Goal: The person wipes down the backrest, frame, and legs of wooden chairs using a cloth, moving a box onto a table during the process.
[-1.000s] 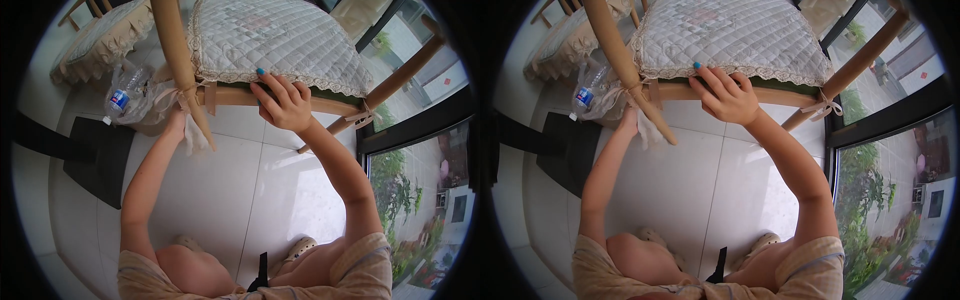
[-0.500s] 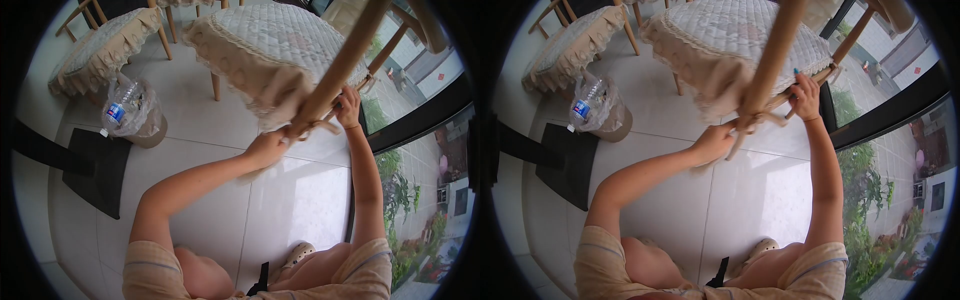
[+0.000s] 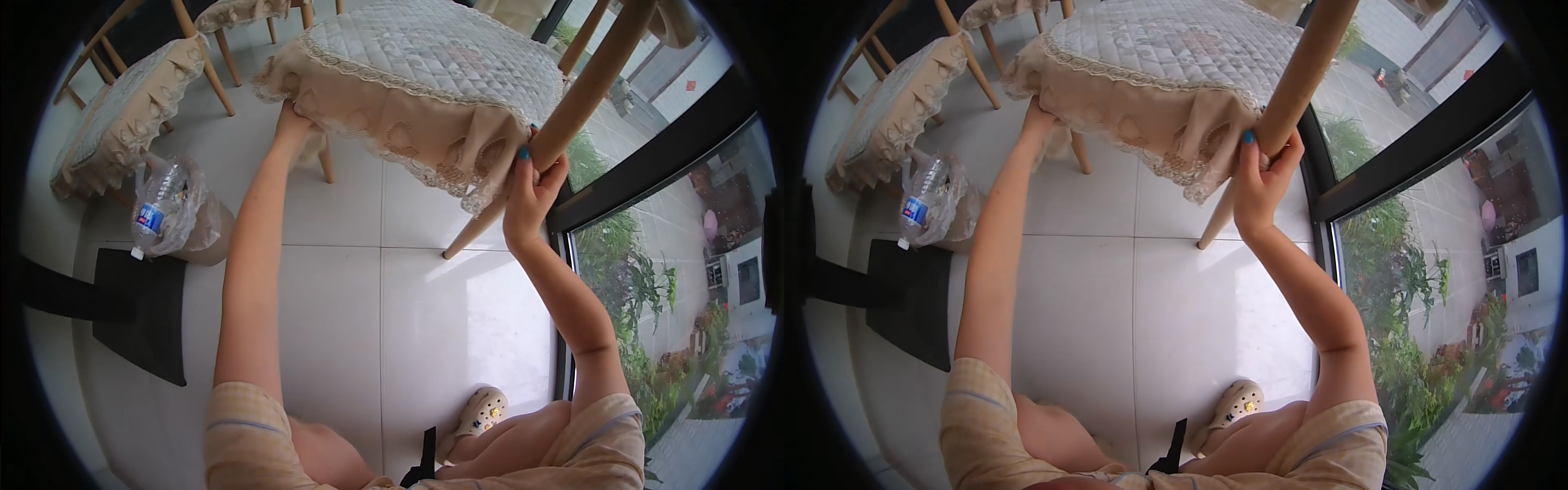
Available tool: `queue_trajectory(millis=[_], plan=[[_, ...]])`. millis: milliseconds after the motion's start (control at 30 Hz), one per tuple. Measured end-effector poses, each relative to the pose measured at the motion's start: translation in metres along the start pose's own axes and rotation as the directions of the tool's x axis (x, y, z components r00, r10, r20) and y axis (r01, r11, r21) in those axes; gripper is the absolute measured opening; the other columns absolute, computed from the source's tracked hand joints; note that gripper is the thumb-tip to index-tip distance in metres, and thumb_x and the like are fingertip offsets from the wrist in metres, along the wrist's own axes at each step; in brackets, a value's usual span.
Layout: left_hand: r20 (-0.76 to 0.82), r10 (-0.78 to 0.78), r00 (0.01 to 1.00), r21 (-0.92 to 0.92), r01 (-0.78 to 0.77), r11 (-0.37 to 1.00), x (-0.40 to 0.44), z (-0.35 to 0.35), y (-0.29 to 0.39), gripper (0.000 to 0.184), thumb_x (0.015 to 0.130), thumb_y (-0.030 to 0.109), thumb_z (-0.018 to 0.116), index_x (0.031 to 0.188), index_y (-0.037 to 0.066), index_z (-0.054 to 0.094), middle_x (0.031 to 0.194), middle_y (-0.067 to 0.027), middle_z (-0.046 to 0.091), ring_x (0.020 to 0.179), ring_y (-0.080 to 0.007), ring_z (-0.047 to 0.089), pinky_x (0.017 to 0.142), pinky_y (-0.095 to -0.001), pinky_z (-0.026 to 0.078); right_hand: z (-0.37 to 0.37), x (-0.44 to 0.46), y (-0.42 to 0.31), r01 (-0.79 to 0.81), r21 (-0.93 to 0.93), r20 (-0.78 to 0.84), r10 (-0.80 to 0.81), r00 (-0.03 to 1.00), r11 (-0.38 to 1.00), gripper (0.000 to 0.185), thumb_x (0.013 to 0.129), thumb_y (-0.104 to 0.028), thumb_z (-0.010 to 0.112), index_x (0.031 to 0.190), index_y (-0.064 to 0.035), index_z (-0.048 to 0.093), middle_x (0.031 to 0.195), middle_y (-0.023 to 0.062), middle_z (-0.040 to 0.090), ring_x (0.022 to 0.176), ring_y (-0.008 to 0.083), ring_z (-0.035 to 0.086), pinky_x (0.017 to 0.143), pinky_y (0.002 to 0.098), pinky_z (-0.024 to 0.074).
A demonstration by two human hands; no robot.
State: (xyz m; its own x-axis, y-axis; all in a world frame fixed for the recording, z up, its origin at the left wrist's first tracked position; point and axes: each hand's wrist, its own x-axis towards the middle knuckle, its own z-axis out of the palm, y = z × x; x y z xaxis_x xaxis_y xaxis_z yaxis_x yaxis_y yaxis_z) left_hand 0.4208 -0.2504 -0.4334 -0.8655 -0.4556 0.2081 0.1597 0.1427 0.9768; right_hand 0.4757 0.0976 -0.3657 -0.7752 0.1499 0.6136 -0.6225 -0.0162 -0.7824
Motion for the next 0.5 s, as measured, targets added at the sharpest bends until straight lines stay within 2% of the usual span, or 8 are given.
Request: queue_trajectory(millis=[100,233,267,300,333,400,433,500], plan=[[0.143,-0.095,0.985,0.048,0.089,0.995,0.006,0.002,0.011,0.048,0.079,0.005,0.051,0.122,0.000,0.032,0.114,-0.0122,0.048,0.099,-0.0206,0.052,0.084,-0.0298,0.045,-0.002,0.005,0.013,0.081,-0.118,-0.035,-0.086,0.996,0.990,0.037,0.085,-0.004,0.047,0.117,-0.0016,0.029,0.117,0.0122,0.045,0.103,0.0155,0.047,0.089,0.0256,0.0356],[0.145,-0.102,0.984,0.196,0.073,0.978,0.012,-0.008,0.007,0.049,0.077,0.011,0.054,0.120,-0.001,0.036,0.111,-0.0120,0.050,0.100,-0.0205,0.052,0.083,-0.0291,0.044,-0.007,0.012,0.017,0.177,-0.182,-0.080,-0.194,0.978,0.967,0.034,0.082,-0.003,0.049,0.112,-0.0009,0.033,0.110,0.0132,0.050,0.099,0.0164,0.049,0.087,0.0262,0.0366],[0.204,-0.160,0.966,0.244,0.108,0.964,0.012,-0.015,0.003,0.049,0.076,0.014,0.056,0.119,-0.001,0.038,0.109,-0.0121,0.051,0.101,-0.0207,0.051,0.083,-0.0290,0.044,-0.014,0.017,0.018,0.213,-0.185,-0.073,-0.229,0.971,0.959,0.034,0.081,-0.003,0.049,0.111,-0.0006,0.033,0.108,0.0136,0.051,0.098,0.0167,0.050,0.086,0.0264,0.0370],[0.256,-0.220,0.941,0.293,0.141,0.946,0.010,-0.020,-0.001,0.049,0.075,0.017,0.058,0.117,-0.001,0.041,0.108,-0.0121,0.052,0.102,-0.0210,0.051,0.082,-0.0289,0.043,-0.026,0.026,0.031,0.244,-0.145,-0.090,-0.259,0.962,0.959,0.037,0.078,-0.006,0.056,0.110,-0.0005,0.037,0.100,0.0102,0.052,0.092,0.0156,0.049,0.083,0.0263,0.0364],[0.257,-0.226,0.940,0.290,0.148,0.945,-0.004,-0.018,0.005,0.049,0.075,0.017,0.058,0.117,-0.001,0.041,0.108,-0.0121,0.052,0.102,-0.0210,0.051,0.082,-0.0289,0.043,-0.036,0.033,0.034,0.241,-0.201,-0.085,-0.262,0.961,0.950,0.034,0.078,-0.006,0.055,0.108,-0.0004,0.039,0.101,0.0097,0.051,0.092,0.0149,0.049,0.083,0.0261,0.0364],[0.137,-0.413,0.900,0.285,0.364,0.887,-0.039,-0.025,0.017,0.052,0.070,0.021,0.062,0.115,-0.001,0.045,0.105,-0.0130,0.054,0.101,-0.0212,0.051,0.081,-0.0285,0.043,-0.047,0.044,0.038,0.276,-0.270,-0.095,-0.311,0.946,0.922,0.033,0.079,-0.009,0.054,0.107,-0.0004,0.039,0.099,0.0091,0.051,0.089,0.0152,0.049,0.081,0.0258,0.0369],[0.131,-0.413,0.901,0.292,0.364,0.885,-0.047,-0.031,0.013,0.052,0.070,0.021,0.062,0.115,-0.001,0.045,0.105,-0.0130,0.054,0.101,-0.0212,0.051,0.081,-0.0285,0.043,-0.057,0.054,0.049,0.269,-0.316,-0.096,-0.312,0.945,0.910,0.031,0.080,-0.010,0.053,0.107,-0.0003,0.040,0.098,0.0093,0.051,0.087,0.0157,0.049,0.080,0.0259,0.0372],[0.287,-0.337,0.897,0.345,0.231,0.910,-0.060,-0.047,-0.011,0.065,0.070,0.022,0.063,0.125,0.002,0.037,0.120,-0.0157,0.046,0.114,-0.0217,0.041,0.096,-0.0319,0.032,-0.070,0.070,0.061,0.229,-0.432,-0.118,-0.307,0.944,0.872,0.028,0.083,-0.014,0.051,0.104,0.0002,0.041,0.093,0.0102,0.049,0.082,0.0175,0.049,0.076,0.0267,0.0378]])
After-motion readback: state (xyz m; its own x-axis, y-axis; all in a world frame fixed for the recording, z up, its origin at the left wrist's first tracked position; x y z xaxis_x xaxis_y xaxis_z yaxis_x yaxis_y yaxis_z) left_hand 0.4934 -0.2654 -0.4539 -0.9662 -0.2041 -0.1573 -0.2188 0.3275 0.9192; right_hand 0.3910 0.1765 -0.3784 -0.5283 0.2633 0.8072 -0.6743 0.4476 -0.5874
